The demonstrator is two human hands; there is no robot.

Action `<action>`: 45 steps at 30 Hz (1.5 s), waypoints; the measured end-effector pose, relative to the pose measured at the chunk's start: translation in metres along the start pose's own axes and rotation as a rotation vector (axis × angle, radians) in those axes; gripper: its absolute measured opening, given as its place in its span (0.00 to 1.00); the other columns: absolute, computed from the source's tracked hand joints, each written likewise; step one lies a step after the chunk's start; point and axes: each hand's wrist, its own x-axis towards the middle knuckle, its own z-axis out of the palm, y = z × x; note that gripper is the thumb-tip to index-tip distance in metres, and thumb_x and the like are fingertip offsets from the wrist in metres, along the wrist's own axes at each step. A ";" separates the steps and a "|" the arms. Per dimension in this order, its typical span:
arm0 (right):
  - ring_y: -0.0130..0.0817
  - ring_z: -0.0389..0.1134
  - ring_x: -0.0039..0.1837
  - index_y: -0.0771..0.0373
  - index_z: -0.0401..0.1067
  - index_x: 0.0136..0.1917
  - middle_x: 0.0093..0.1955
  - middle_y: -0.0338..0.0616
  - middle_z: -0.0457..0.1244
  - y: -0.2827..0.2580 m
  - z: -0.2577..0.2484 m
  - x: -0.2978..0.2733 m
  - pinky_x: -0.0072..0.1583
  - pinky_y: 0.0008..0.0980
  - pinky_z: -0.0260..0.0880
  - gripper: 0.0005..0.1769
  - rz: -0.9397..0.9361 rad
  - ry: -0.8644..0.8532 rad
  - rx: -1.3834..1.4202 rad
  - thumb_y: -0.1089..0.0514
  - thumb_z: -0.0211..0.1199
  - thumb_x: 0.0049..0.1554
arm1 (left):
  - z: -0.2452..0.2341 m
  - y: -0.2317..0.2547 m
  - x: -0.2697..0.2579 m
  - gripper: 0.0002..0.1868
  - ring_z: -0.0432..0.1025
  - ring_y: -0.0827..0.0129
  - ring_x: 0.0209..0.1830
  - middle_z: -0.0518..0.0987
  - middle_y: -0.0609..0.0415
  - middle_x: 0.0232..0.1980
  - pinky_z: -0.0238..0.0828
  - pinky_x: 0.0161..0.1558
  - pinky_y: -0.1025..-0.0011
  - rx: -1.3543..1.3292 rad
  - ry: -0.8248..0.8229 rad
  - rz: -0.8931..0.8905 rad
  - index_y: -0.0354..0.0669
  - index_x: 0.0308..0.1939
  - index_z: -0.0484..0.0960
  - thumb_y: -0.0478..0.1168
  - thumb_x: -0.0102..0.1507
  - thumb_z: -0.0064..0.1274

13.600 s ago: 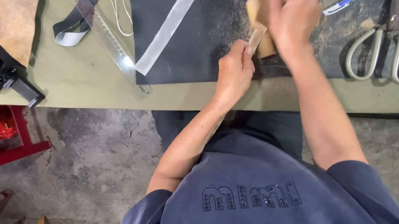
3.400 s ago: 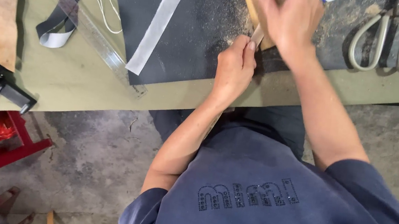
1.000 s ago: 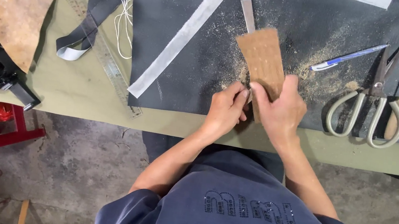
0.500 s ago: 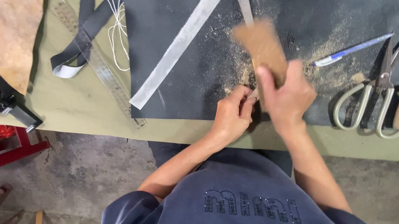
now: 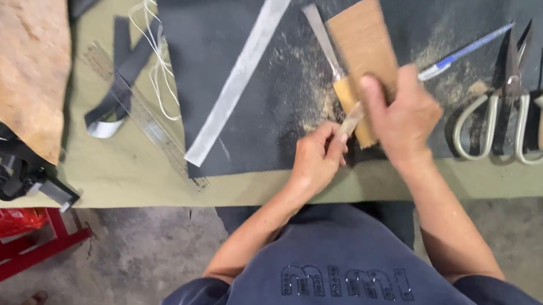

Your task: Using sandpaper to smooth the surface of a thin wooden stick on a workshop table.

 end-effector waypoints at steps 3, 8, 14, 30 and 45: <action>0.52 0.71 0.33 0.55 0.63 0.44 0.27 0.46 0.61 0.008 -0.008 0.021 0.38 0.43 0.69 0.30 -0.013 0.092 -0.080 0.31 0.69 0.66 | 0.002 0.001 -0.002 0.07 0.77 0.63 0.18 0.81 0.47 0.24 0.72 0.20 0.67 0.010 0.009 0.021 0.37 0.37 0.80 0.34 0.68 0.48; 0.49 0.71 0.32 0.54 0.66 0.43 0.26 0.47 0.62 -0.032 -0.022 -0.024 0.36 0.43 0.69 0.29 -0.069 -0.073 -0.074 0.29 0.67 0.57 | 0.001 0.016 -0.003 0.10 0.76 0.62 0.17 0.81 0.42 0.25 0.74 0.17 0.71 -0.056 -0.034 -0.094 0.37 0.40 0.79 0.36 0.71 0.43; 0.58 0.70 0.32 0.56 0.65 0.45 0.27 0.51 0.62 0.022 0.027 0.033 0.38 0.53 0.68 0.28 0.014 0.055 -0.144 0.30 0.60 0.67 | 0.002 0.018 -0.002 0.11 0.74 0.67 0.15 0.79 0.50 0.22 0.71 0.18 0.70 0.045 -0.035 -0.040 0.37 0.39 0.79 0.36 0.71 0.42; 0.65 0.72 0.48 0.59 0.66 0.55 0.40 0.61 0.67 -0.004 -0.029 0.036 0.45 0.53 0.68 0.24 0.284 -0.099 0.350 0.42 0.73 0.63 | -0.005 0.015 -0.011 0.10 0.75 0.68 0.18 0.81 0.46 0.26 0.72 0.19 0.76 -0.143 0.012 -0.079 0.36 0.40 0.80 0.36 0.71 0.44; 0.41 0.75 0.52 0.63 0.77 0.54 0.49 0.54 0.71 -0.035 -0.057 0.012 0.53 0.46 0.76 0.23 0.678 -0.378 1.073 0.53 0.81 0.50 | -0.006 0.030 -0.032 0.11 0.71 0.69 0.17 0.77 0.51 0.22 0.69 0.20 0.71 -0.091 0.003 0.203 0.38 0.43 0.79 0.36 0.73 0.41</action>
